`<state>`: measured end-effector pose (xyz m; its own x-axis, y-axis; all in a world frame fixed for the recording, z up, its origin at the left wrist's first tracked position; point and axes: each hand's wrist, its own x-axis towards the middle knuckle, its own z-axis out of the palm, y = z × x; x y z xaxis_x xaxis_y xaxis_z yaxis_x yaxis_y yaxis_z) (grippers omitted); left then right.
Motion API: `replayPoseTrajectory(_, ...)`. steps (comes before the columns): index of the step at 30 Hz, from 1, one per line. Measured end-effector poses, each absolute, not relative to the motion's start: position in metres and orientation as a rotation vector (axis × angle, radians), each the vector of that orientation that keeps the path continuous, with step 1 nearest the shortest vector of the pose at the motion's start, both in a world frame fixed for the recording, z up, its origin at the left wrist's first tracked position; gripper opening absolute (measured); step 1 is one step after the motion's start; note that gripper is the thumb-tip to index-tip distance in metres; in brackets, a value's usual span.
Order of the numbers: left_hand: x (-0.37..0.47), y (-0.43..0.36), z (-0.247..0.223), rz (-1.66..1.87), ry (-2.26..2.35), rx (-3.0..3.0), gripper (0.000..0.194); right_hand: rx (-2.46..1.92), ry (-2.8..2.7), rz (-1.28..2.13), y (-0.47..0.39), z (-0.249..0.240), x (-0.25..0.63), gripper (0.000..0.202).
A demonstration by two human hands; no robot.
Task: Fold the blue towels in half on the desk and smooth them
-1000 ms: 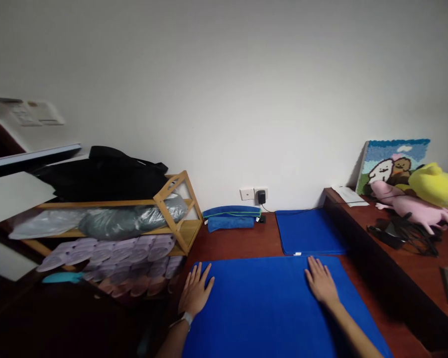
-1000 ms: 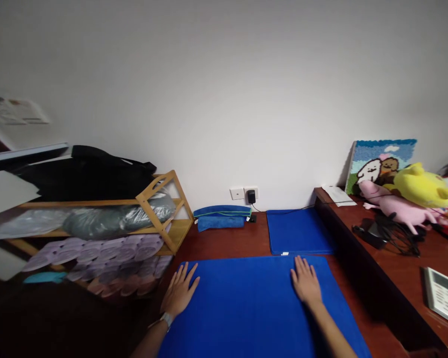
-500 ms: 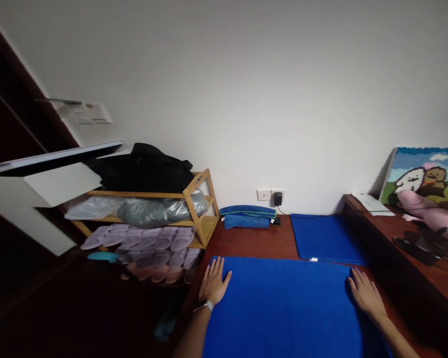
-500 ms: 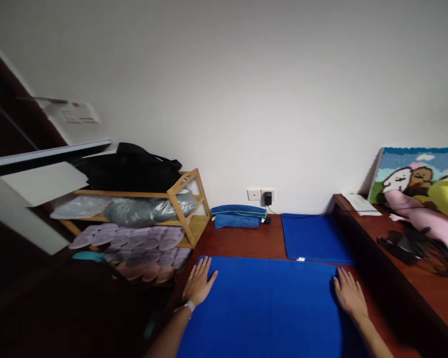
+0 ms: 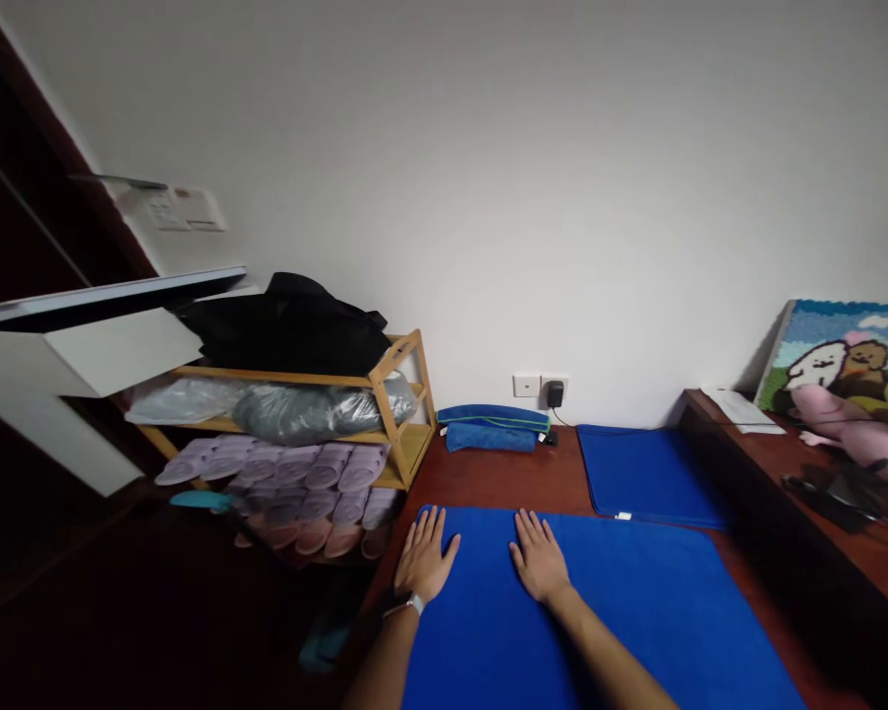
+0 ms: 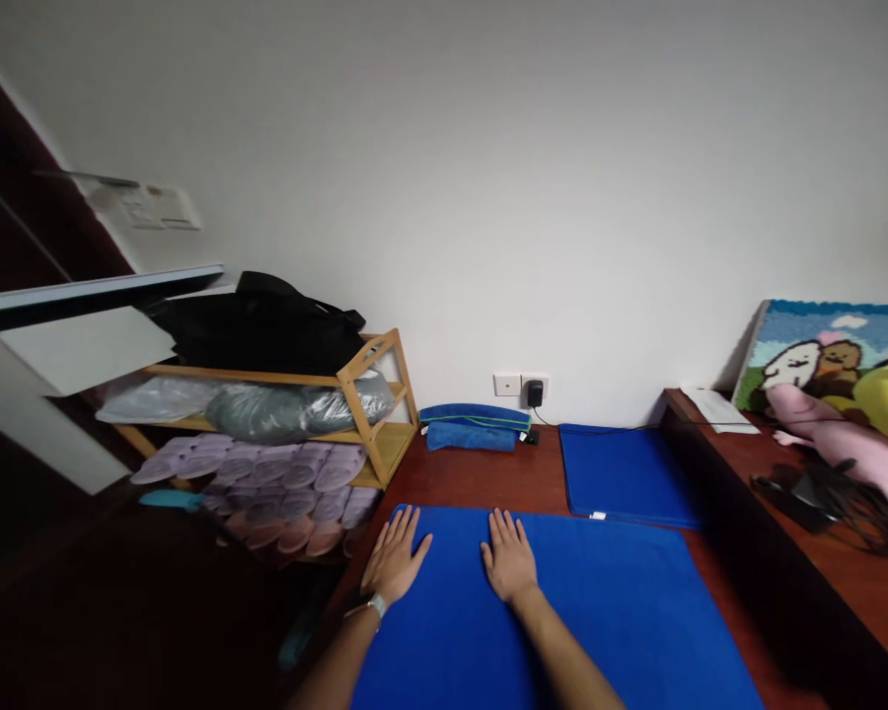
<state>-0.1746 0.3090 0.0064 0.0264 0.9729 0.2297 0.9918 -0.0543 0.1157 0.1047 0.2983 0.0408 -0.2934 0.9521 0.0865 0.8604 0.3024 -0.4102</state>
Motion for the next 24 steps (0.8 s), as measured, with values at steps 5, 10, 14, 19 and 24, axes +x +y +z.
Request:
replayPoseTrajectory(5,-0.174,0.311,0.009,-0.374,-2.118,-2.200,0.073,-1.945,-2.074,0.357,0.285,0.028,0.219,0.071)
replayPoseTrajectory(10,-0.176,0.315,0.003,-0.445,-2.100,-2.201,0.072,-2.298,-1.871,0.255,0.267,0.018,0.359,0.077)
replayPoseTrajectory(14,-0.180,0.318,-0.002,-0.456,-2.095,-2.189,0.073,-2.432,-1.806,0.167,0.267,-0.003,0.424,0.078)
replayPoseTrajectory(19,-0.182,0.318,-0.001,-0.408,-2.089,-2.192,0.072,-2.400,-1.806,0.117,0.271,-0.023,0.441,0.080)
replayPoseTrajectory(24,-0.176,0.315,0.010,-0.374,-2.145,-2.186,0.072,-2.385,-1.802,0.117,0.270,-0.025,0.439,0.083)
